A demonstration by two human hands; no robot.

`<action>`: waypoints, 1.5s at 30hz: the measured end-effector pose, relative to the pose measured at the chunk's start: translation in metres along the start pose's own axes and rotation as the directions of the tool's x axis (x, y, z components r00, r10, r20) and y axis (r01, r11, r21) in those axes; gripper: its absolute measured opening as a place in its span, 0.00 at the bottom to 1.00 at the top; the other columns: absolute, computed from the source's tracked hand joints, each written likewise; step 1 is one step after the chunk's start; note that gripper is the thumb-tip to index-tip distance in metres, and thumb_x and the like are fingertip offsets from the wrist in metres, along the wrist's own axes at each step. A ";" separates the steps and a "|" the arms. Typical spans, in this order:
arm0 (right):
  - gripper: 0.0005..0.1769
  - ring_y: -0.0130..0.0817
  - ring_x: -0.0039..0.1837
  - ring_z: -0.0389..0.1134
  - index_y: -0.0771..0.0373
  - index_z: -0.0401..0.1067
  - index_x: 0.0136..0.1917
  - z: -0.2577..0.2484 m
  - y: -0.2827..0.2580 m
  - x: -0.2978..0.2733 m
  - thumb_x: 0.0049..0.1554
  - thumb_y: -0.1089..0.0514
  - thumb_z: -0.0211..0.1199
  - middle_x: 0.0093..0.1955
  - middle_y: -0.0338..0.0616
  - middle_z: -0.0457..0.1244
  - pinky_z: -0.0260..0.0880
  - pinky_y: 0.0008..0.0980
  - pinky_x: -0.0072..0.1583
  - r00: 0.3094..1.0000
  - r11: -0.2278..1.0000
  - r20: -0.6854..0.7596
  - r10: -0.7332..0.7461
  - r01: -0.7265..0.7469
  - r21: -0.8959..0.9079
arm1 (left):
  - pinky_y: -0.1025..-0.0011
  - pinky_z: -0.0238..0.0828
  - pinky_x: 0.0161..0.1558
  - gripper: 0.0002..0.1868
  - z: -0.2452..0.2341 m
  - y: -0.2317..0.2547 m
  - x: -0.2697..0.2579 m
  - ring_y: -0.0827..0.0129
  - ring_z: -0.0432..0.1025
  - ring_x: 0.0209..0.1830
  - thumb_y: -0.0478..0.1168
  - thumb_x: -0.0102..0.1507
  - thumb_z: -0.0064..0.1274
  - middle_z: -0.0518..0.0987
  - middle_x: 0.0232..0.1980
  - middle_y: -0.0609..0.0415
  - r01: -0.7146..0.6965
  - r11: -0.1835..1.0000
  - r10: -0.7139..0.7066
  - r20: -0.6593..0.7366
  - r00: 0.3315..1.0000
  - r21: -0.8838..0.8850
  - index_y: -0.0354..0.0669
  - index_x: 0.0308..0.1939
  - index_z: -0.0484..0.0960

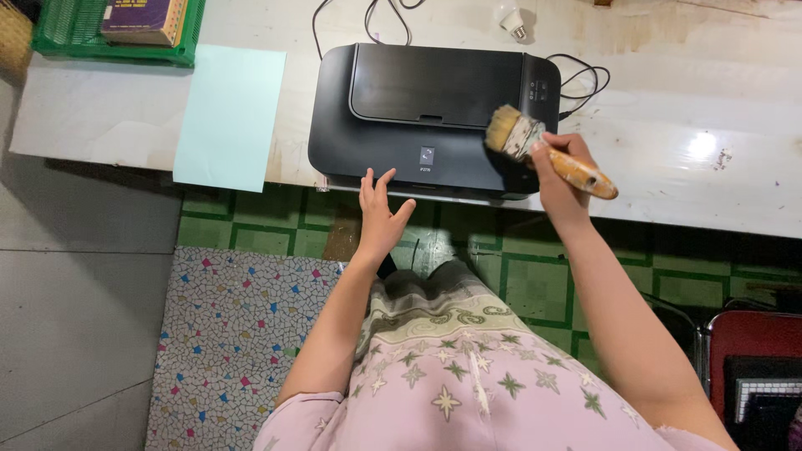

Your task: The person uses a brush to clean the exterior and interior of a Canon printer. They open the lid and brush the top, sides, and internal components, then close the lid and continue brushing the exterior.

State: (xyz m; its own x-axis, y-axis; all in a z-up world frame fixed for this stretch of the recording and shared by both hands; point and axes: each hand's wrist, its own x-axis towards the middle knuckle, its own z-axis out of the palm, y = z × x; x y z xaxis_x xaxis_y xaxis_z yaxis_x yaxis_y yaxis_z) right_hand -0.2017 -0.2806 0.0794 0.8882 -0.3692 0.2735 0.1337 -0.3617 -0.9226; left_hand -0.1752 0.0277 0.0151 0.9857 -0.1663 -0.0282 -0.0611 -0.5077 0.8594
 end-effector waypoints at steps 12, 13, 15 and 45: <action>0.07 0.25 0.45 0.71 0.64 0.69 0.48 -0.018 0.025 -0.063 0.61 0.61 0.66 0.49 0.42 0.70 0.72 0.25 0.48 0.956 0.952 0.058 0.288 -0.292 0.093 | 0.54 0.61 0.69 0.50 0.069 -0.067 0.021 0.53 0.57 0.76 0.47 0.58 0.61 0.57 0.77 0.41 0.455 0.552 -0.463 0.197 0.864 -0.699 0.42 0.77 0.49; 0.06 0.27 0.45 0.71 0.64 0.71 0.48 -0.019 0.020 -0.071 0.61 0.62 0.67 0.48 0.43 0.70 0.73 0.26 0.47 0.981 0.984 0.082 0.177 -0.177 -0.011 | 0.52 0.59 0.70 0.50 0.073 -0.069 0.026 0.52 0.56 0.77 0.48 0.58 0.61 0.57 0.77 0.40 0.453 0.480 -0.462 0.223 0.859 -0.751 0.41 0.77 0.48; 0.05 0.30 0.44 0.72 0.63 0.75 0.49 -0.018 0.012 -0.084 0.60 0.62 0.69 0.45 0.45 0.71 0.73 0.29 0.47 0.986 0.976 0.163 -0.036 0.070 -0.207 | 0.49 0.54 0.72 0.52 0.080 -0.071 0.033 0.49 0.54 0.77 0.48 0.59 0.62 0.58 0.77 0.37 0.444 0.323 -0.452 0.276 0.848 -0.836 0.39 0.77 0.45; 0.04 0.44 0.43 0.70 0.71 0.75 0.48 -0.069 -0.037 -0.089 0.61 0.66 0.67 0.43 0.53 0.68 0.72 0.35 0.47 0.900 0.819 0.002 -0.436 0.398 -0.414 | 0.44 0.45 0.75 0.64 0.077 -0.044 0.032 0.48 0.59 0.70 0.80 0.47 0.55 0.62 0.66 0.38 0.164 -0.352 -0.491 0.330 0.806 -0.922 0.33 0.68 0.57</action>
State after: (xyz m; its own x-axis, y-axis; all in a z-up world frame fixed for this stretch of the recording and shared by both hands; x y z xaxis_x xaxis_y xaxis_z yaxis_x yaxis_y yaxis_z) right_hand -0.3157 -0.2935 0.1079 0.7419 -0.1724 0.6480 0.2809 -0.7976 -0.5338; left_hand -0.1526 -0.0200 -0.0631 0.7727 -0.1643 -0.6131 0.3279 0.9304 0.1639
